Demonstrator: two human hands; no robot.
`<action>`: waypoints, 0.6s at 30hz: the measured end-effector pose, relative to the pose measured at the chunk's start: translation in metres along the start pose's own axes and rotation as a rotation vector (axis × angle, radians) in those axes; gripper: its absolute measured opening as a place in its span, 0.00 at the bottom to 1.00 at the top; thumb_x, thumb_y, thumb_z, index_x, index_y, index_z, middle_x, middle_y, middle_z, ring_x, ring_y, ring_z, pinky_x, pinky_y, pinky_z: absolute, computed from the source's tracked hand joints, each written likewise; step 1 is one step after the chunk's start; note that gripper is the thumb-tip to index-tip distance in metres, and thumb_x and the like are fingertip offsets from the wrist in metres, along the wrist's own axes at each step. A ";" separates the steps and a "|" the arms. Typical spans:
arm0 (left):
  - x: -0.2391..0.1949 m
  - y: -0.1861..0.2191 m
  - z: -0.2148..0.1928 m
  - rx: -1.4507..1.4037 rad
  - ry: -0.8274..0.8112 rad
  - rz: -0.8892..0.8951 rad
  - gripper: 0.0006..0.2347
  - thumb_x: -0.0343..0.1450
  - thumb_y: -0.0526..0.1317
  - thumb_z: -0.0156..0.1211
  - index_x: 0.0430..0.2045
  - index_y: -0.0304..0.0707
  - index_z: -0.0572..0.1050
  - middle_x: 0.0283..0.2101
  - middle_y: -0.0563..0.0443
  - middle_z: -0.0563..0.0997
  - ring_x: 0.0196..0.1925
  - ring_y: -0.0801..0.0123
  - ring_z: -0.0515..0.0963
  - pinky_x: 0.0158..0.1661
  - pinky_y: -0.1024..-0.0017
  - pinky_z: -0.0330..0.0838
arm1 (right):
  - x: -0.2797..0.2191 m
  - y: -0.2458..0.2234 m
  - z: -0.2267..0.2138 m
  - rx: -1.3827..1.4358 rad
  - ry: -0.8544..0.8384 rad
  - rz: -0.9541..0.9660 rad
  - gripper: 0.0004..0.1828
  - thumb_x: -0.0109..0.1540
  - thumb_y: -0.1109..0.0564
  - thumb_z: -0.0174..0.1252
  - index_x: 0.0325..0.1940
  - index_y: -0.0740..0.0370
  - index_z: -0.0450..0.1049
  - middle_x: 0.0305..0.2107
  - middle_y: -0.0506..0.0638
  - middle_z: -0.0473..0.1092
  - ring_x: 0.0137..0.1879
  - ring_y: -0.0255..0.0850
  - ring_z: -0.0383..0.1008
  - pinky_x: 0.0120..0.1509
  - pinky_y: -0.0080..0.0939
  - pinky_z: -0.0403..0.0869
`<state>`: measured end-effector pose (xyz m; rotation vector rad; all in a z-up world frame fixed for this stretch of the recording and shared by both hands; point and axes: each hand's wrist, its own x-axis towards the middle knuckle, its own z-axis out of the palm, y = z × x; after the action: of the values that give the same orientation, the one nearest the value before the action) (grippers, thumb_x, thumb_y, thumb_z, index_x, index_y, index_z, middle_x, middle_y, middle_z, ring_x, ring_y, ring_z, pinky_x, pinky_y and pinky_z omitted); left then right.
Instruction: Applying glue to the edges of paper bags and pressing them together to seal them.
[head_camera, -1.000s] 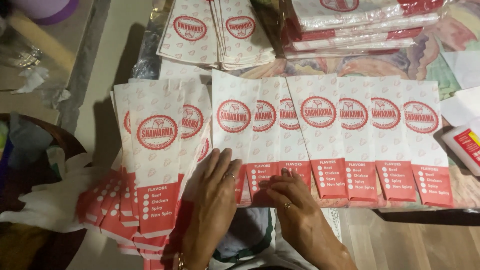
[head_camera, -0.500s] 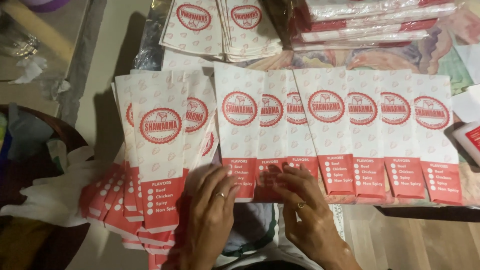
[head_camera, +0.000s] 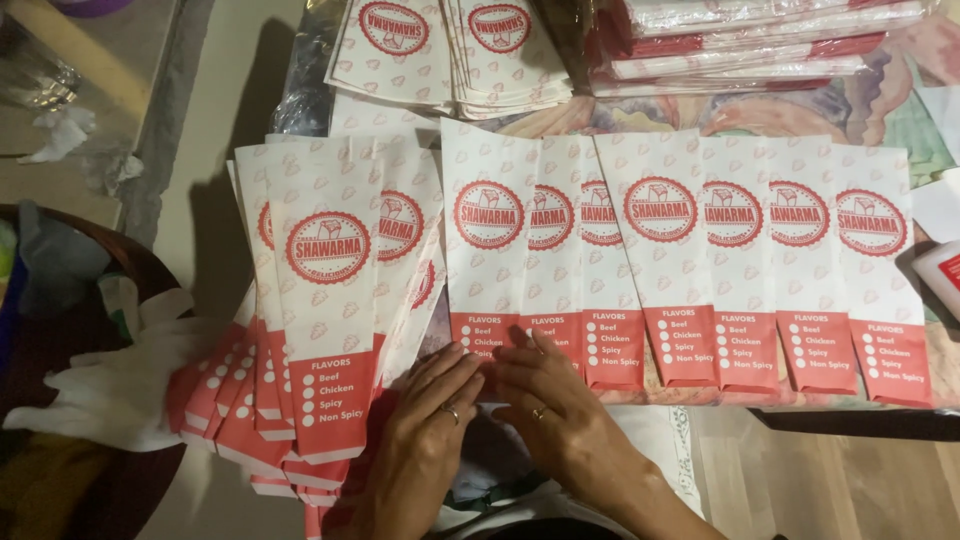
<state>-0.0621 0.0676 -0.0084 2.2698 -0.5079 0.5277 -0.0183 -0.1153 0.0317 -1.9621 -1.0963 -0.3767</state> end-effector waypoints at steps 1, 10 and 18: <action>0.001 0.000 -0.002 0.000 0.000 -0.001 0.10 0.69 0.24 0.61 0.44 0.20 0.79 0.54 0.36 0.81 0.63 0.47 0.77 0.64 0.56 0.72 | 0.000 0.001 -0.001 0.000 -0.001 0.000 0.15 0.59 0.70 0.68 0.48 0.75 0.73 0.48 0.61 0.74 0.58 0.55 0.76 0.76 0.68 0.64; 0.008 0.001 -0.009 -0.085 0.031 -0.087 0.04 0.68 0.27 0.65 0.34 0.25 0.81 0.49 0.40 0.83 0.57 0.55 0.81 0.59 0.64 0.78 | -0.002 0.004 0.003 0.038 0.032 0.028 0.05 0.64 0.67 0.60 0.45 0.69 0.76 0.48 0.59 0.75 0.57 0.53 0.77 0.76 0.67 0.65; 0.010 0.008 0.000 -0.072 0.082 -0.313 0.04 0.71 0.30 0.59 0.33 0.31 0.81 0.44 0.51 0.82 0.51 0.65 0.82 0.53 0.71 0.78 | 0.000 0.001 0.015 0.044 0.155 0.196 0.04 0.60 0.70 0.61 0.32 0.68 0.74 0.40 0.58 0.77 0.52 0.46 0.79 0.77 0.65 0.64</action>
<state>-0.0579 0.0605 0.0011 2.1927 -0.1234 0.4338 -0.0195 -0.1042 0.0217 -1.9463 -0.8002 -0.3875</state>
